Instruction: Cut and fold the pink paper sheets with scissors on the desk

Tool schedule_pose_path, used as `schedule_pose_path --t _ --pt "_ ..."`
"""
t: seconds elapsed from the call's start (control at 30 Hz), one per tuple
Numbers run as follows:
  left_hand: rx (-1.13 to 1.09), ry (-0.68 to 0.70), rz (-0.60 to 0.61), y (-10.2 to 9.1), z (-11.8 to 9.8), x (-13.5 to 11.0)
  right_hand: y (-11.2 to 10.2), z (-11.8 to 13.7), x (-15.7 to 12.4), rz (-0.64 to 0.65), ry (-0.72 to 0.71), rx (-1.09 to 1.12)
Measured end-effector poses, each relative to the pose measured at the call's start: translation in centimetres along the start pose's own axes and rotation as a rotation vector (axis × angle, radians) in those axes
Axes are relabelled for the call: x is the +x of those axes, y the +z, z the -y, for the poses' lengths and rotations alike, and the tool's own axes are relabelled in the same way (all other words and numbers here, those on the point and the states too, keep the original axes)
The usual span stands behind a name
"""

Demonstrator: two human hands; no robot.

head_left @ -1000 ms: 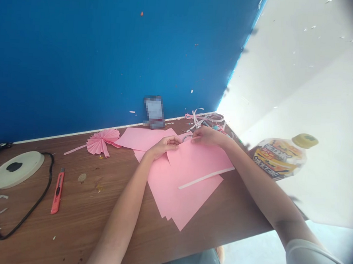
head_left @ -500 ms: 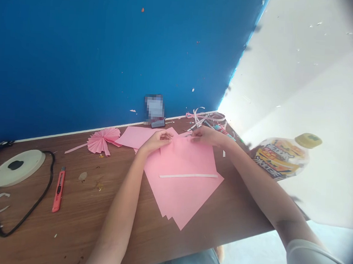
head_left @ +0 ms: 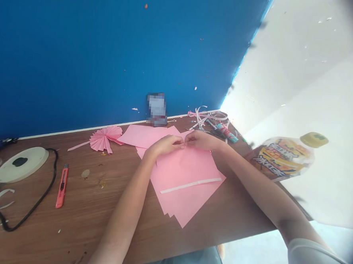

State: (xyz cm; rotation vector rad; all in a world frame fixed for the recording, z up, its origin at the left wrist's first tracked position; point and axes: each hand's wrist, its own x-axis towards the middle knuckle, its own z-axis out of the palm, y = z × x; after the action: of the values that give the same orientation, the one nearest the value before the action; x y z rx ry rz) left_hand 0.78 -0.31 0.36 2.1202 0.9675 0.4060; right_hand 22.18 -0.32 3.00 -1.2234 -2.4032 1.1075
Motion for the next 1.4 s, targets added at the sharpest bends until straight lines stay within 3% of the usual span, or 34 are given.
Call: schedule_pose_path --t 0.2,0.33,0.5,0.67,0.83,0.97,1.27,1.4 --pt "-0.119 -0.006 0.084 0.2 -0.2 0.1 0.0 -0.1 0.1 0.04 -0.024 0.01" --pt "-0.279 -0.047 0.186 -0.4 -0.4 -0.5 -0.3 0.6 -0.2 0.052 -0.047 -0.006" --pt "-0.365 -0.009 0.228 -1.3 -1.0 -1.1 -0.7 1.6 -0.7 0.096 -0.067 0.033" --pt "-0.369 -0.001 0.223 -1.5 -0.8 -1.1 -1.1 1.4 -0.9 0.115 -0.005 0.163" --pt "-0.4 -0.118 0.285 -2.1 0.8 -1.8 -1.4 0.9 -1.0 0.057 0.09 0.194" --pt "-0.409 -0.143 0.25 -2.9 1.5 -2.5 -1.8 1.1 -1.3 0.008 0.116 0.149" --pt "-0.454 -0.106 0.171 -3.8 1.7 -3.3 -2.3 0.5 -1.4 0.048 0.127 0.261" --pt "-0.495 -0.116 0.037 -3.9 2.0 -3.6 -2.8 0.5 -1.5 0.011 0.095 0.23"
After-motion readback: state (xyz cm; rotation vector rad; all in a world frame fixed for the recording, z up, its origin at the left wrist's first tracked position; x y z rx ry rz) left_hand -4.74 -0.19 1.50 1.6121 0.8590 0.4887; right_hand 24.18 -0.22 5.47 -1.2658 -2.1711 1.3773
